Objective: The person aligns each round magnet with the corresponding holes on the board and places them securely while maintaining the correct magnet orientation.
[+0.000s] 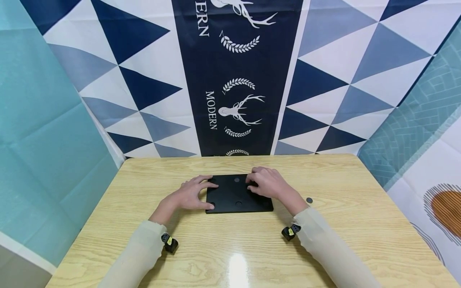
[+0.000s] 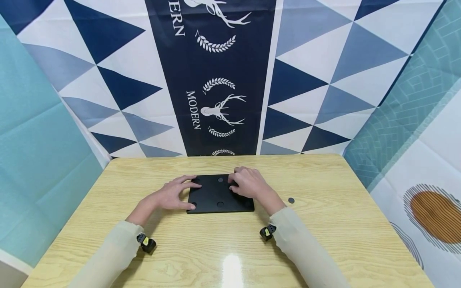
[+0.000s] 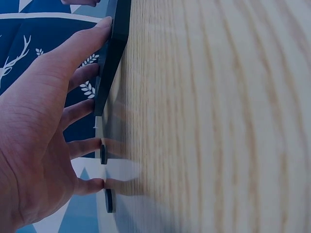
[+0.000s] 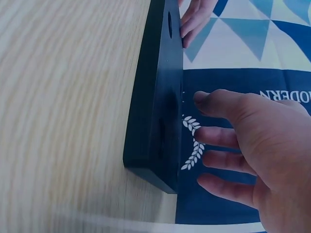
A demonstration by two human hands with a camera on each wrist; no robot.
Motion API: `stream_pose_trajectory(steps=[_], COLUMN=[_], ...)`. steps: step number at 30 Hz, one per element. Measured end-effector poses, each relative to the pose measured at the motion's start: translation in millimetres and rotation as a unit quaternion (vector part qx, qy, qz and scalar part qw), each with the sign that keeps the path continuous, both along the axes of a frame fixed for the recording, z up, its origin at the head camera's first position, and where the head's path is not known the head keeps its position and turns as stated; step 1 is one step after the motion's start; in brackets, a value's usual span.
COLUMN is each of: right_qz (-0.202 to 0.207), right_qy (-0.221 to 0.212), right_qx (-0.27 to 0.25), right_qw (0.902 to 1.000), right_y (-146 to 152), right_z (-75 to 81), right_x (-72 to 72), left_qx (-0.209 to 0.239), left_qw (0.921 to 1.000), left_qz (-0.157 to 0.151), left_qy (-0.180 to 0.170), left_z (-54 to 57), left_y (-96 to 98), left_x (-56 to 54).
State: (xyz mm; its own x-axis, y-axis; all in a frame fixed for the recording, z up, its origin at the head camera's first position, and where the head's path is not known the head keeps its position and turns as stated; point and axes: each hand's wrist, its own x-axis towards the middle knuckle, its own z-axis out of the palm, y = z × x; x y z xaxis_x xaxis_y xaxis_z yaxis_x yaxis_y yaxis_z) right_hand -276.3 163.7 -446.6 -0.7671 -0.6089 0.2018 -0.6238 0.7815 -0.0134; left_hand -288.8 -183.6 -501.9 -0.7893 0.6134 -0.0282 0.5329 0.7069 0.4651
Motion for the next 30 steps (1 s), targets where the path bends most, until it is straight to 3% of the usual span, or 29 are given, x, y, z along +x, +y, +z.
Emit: stream_pose_trajectory(steps=[3, 14, 30], right_qz=[-0.002, 0.001, -0.01], right_qy=[0.003, 0.021, 0.021], right_qx=[-0.003, -0.005, -0.017], right_qw=[1.0, 0.9998, 0.9996], right_y=[2.0, 11.7, 35.9], right_z=[0.4, 4.7, 2.2], right_x=[1.2, 9.9, 21.8], left_qx=[-0.003, 0.009, 0.006], left_qw=[1.0, 0.9999, 0.9998], left_qz=[0.0, 0.009, 0.015], left_qy=[0.0, -0.009, -0.012], left_z=[4.0, -7.3, -5.2], left_y=[0.6, -3.5, -1.5], left_x=[2.8, -3.9, -3.0])
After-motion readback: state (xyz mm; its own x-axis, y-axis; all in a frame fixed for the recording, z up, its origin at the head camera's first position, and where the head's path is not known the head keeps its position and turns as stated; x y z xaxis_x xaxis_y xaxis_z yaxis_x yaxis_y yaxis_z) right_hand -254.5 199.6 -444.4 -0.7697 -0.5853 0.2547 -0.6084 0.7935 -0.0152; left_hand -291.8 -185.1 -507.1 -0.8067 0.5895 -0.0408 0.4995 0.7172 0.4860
